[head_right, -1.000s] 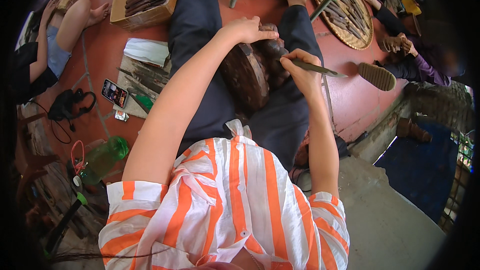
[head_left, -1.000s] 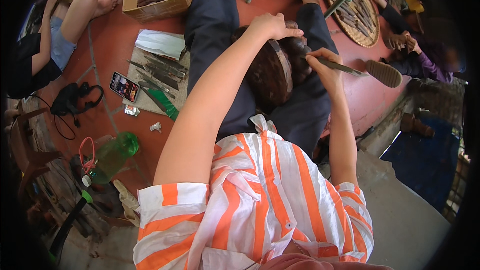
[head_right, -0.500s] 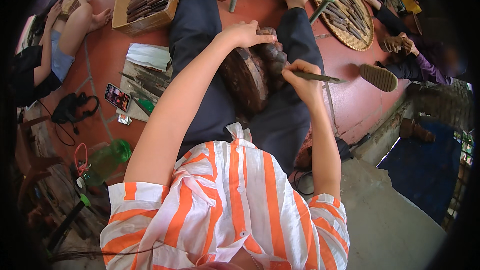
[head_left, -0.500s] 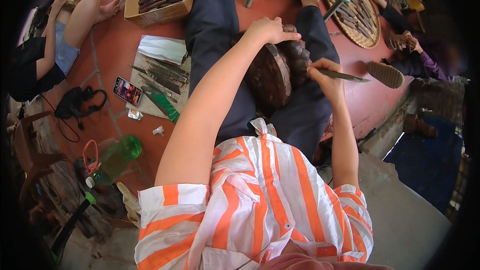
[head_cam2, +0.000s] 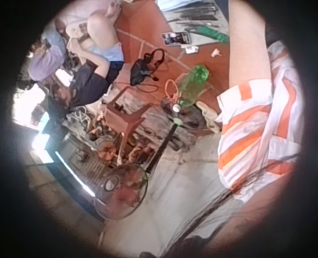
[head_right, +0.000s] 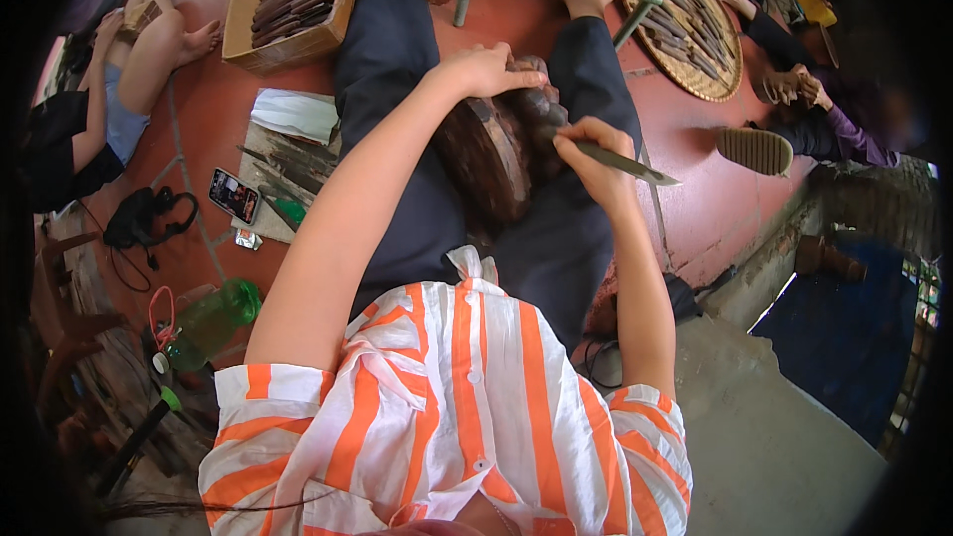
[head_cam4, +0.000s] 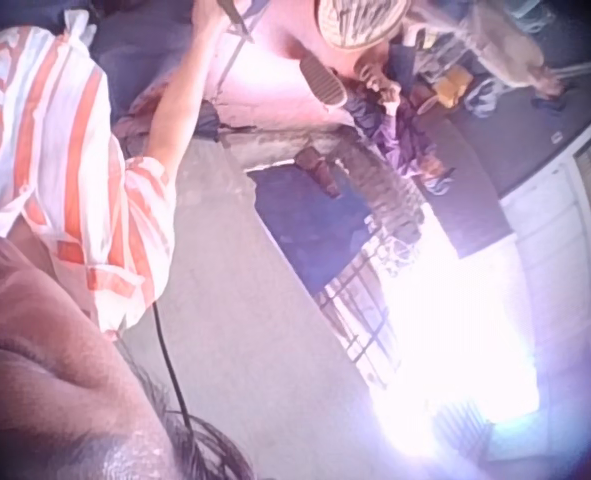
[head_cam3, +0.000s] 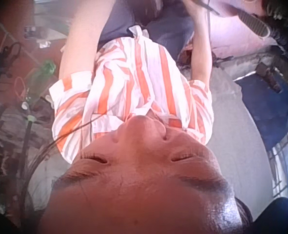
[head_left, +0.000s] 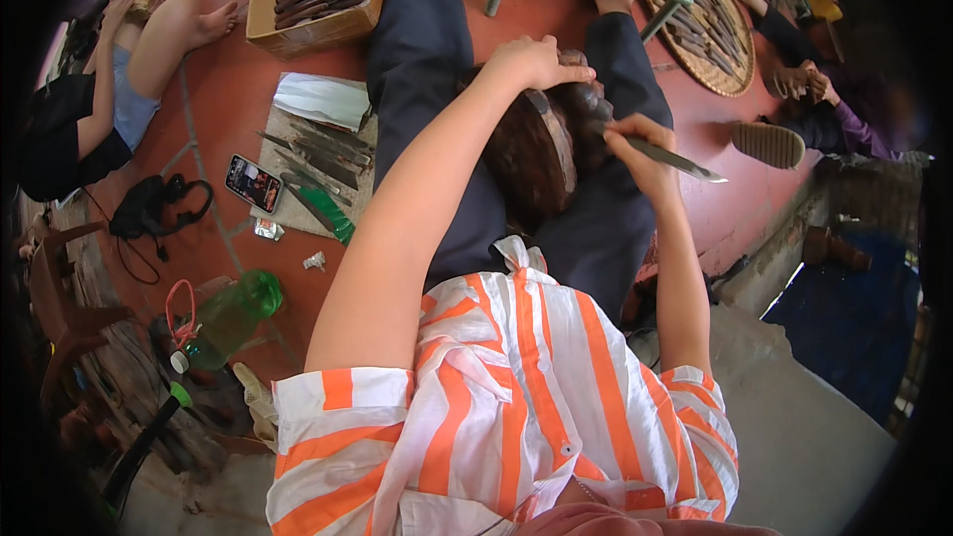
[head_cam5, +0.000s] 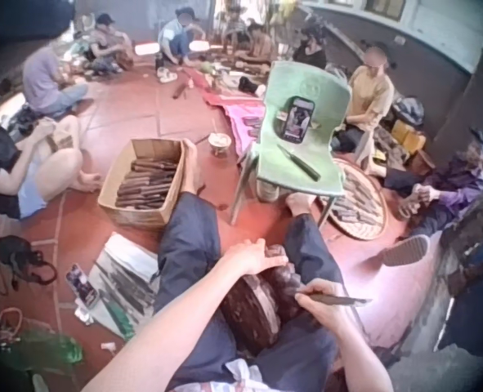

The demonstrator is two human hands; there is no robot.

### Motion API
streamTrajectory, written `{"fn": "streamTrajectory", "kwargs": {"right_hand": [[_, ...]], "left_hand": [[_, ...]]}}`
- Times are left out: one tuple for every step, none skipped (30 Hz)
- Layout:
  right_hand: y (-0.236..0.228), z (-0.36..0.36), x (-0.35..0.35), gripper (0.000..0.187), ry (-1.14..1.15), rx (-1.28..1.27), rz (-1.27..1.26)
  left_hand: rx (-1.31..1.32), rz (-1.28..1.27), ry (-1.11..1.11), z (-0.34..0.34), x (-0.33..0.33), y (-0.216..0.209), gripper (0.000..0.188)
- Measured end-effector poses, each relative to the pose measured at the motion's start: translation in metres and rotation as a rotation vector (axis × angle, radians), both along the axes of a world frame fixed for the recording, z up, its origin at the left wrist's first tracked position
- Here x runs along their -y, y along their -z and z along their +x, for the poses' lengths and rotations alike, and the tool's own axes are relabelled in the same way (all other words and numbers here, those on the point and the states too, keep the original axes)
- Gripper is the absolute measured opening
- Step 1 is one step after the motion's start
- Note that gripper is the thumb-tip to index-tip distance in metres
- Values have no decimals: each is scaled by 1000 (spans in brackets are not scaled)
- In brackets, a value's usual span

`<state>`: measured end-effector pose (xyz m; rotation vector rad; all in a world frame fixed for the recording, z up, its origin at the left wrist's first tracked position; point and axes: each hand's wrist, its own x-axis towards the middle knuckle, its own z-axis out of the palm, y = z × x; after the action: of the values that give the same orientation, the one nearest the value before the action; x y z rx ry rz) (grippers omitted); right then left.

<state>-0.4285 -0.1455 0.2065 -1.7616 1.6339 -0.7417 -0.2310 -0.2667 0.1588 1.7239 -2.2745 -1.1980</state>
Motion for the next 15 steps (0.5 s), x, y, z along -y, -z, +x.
{"fn": "streamTrajectory", "kwargs": {"right_hand": [[2,-5,-1,17,-2,23,46],[5,-9,-1,17,-5,46,92],[8,-11,0,16,-7,68,138],[7,-9,3,15,8,117,126],[0,-2,7,14,40,178,161],[1,2,10,14,60,157,148],[0,6,14,15,75,137,125],[6,1,10,15,58,130,91],[13,-8,1,15,40,124,57],[12,-10,-7,15,61,183,123],[12,-11,-4,15,46,177,113],[13,-11,1,15,31,171,104],[12,-11,2,15,23,163,98],[6,-2,7,15,68,230,137],[-3,6,9,15,99,195,148]], "left_hand": [[8,-9,9,-1,-2,2,111],[7,-15,4,0,-1,3,111],[15,-17,-1,2,0,4,111],[17,-17,-3,1,1,4,111],[20,-12,-2,0,-1,6,111],[7,3,4,0,-2,8,111],[-6,6,5,1,2,5,111],[-18,10,5,2,5,4,111],[-15,-7,13,1,3,3,111],[-8,-25,18,0,-1,3,111],[-2,-43,24,0,-3,3,111],[0,-47,15,1,-1,2,110],[2,-29,13,1,-1,2,110],[2,-7,8,2,0,4,111],[2,15,3,4,0,6,111]]}}
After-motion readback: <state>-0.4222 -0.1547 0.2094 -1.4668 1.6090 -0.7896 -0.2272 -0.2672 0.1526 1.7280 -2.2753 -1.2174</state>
